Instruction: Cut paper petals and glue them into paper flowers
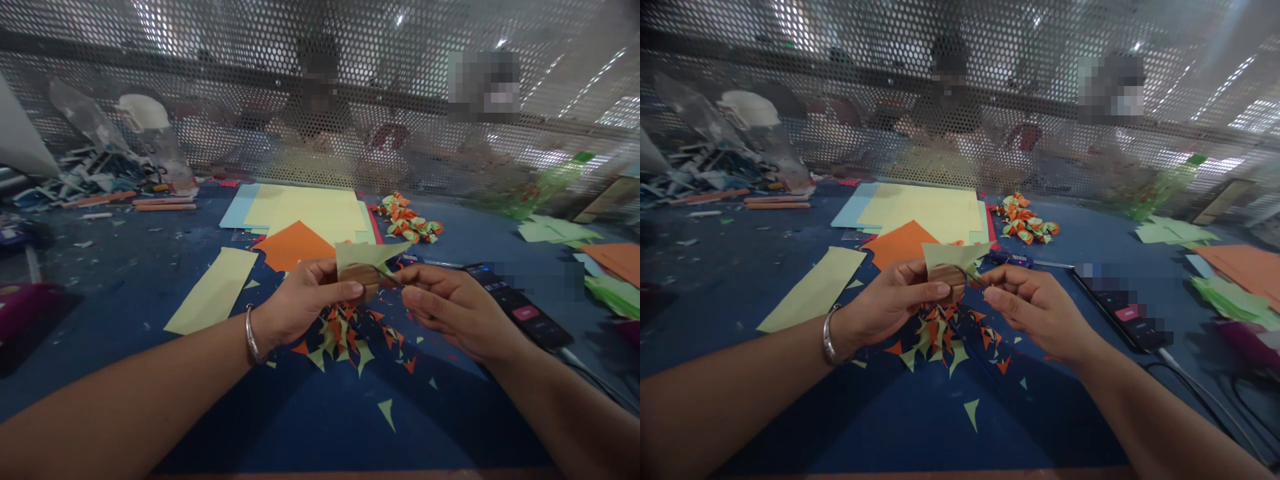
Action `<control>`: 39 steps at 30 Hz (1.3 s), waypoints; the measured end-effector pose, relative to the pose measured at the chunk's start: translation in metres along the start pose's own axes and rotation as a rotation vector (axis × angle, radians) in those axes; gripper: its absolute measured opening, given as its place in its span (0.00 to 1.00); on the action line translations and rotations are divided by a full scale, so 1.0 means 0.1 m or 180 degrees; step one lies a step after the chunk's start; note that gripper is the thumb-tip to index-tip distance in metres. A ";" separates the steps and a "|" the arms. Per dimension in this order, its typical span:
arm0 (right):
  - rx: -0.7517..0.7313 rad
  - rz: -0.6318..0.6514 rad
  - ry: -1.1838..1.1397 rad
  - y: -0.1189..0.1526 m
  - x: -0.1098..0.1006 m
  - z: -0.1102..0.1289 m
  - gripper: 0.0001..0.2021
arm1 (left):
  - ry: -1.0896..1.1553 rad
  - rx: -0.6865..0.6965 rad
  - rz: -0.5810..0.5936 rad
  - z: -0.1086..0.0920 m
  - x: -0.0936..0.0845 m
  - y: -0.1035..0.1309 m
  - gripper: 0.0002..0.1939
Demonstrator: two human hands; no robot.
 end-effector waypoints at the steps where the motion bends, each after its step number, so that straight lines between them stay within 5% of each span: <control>1: -0.0001 -0.0006 0.0034 0.00 0.00 0.00 0.16 | -0.0001 -0.0017 0.0005 0.00 0.00 0.00 0.13; 39: -0.0046 0.0025 0.0896 0.03 -0.03 0.07 0.19 | -0.0290 0.0099 0.0221 0.00 0.01 0.00 0.05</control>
Point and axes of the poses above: each hand's wrist, its own y-axis away from the middle knuckle, its own x-axis out of the palm, z = x × y, the point moved 8 cm from there along -y, towards the middle knuckle, and after that the axes turned 4 degrees about -y, right-handed, at the moved point
